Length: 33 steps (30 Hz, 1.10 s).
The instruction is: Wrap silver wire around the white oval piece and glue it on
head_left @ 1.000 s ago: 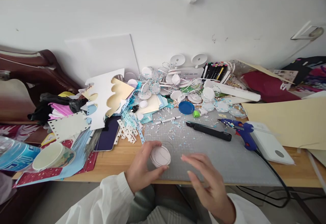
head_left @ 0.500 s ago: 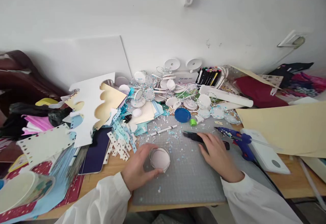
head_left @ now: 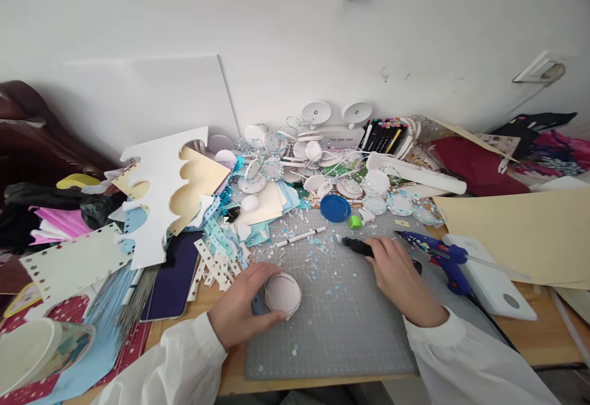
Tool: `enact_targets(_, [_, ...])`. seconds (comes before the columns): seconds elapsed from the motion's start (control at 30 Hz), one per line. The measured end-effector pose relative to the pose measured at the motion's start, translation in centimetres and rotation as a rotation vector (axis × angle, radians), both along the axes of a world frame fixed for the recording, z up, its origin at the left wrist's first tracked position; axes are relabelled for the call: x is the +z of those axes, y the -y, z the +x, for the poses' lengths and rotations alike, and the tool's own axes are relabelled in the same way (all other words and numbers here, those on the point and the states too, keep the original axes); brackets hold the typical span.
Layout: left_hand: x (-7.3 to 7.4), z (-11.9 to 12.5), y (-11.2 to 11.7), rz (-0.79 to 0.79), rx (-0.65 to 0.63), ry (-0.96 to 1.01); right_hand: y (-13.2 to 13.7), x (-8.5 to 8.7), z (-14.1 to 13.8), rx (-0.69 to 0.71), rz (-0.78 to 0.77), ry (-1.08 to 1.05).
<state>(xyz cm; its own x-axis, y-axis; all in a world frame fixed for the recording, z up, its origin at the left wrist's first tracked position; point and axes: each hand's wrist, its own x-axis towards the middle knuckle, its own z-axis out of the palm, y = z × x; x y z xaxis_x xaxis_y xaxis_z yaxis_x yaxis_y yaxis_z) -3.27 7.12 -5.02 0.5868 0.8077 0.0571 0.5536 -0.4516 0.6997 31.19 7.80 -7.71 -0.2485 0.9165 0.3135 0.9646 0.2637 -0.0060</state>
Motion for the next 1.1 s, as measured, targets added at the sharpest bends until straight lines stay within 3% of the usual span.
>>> enact_targets(0.17, [-0.4,0.5,0.4,-0.009,-0.037,0.009,-0.5,1.9,-1.9,0.087,0.08,-0.112])
enact_targets(0.37, [-0.8,1.4,1.1,0.014,-0.046,0.029,-5.4,5.8,-9.7,0.371,0.008,-0.118])
enact_targets(0.47, [-1.1,1.6,1.7,0.047,-0.053,0.054,-9.1,5.5,-13.7,0.506,-0.033,-0.061])
enact_targets(0.57, [-1.2,1.4,2.1,0.078,-0.047,0.085,-11.6,4.5,-15.4,0.566,-0.059,-0.048])
enact_targets(0.7, [-1.3,1.0,1.9,0.135,-0.084,0.119,-11.1,4.9,-13.2,0.5,-0.048,-0.082])
enact_targets(0.87, [-1.7,0.9,1.1,0.144,-0.099,0.131,-6.2,5.9,-5.8,0.332,-0.079,-0.102])
enact_targets(0.97, [-1.7,1.0,0.9,0.137,-0.095,0.141,-3.6,4.5,-2.2,0.203,-0.097,-0.041])
enact_targets(1.1, [-1.7,0.9,0.9,0.155,-0.06,0.131,-2.4,2.0,-0.2,0.111,-0.081,0.057])
